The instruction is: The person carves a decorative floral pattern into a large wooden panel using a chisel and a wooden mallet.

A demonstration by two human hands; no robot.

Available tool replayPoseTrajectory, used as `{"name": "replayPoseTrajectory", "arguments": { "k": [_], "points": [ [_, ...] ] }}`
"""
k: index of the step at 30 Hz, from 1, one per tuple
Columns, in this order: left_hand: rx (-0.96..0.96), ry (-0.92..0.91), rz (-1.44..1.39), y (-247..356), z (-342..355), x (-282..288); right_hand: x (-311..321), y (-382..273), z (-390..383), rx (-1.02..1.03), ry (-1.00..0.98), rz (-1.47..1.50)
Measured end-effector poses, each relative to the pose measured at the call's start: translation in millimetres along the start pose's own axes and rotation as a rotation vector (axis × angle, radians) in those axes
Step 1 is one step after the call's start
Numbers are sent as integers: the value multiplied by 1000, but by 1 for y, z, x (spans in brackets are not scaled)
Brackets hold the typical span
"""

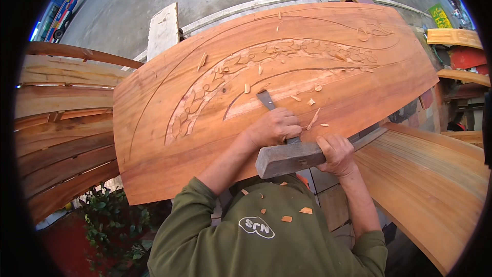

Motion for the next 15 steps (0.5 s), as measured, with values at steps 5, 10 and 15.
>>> {"name": "replayPoseTrajectory", "arguments": {
  "k": [5, 10, 15],
  "points": [
    [6, -23, 26, -2, -2, 5, 41, -27, 2, 131, 216, 178],
    [-14, 9, 29, -7, -5, -1, 10, -7, 3, 98, 78, 67],
    [18, 3, 26, -7, -6, 5, 45, -28, -8, 170, 306, 176]
  ]
}}
Point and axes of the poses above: each hand's wrist, its own z-axis towards the middle knuckle, its own x-axis out of the back of the hand, y = z × x, the point moved 6 cm from there along z, towards the middle knuckle, and after that the axes turned 2 degrees about -x, right-handed, at the moved point
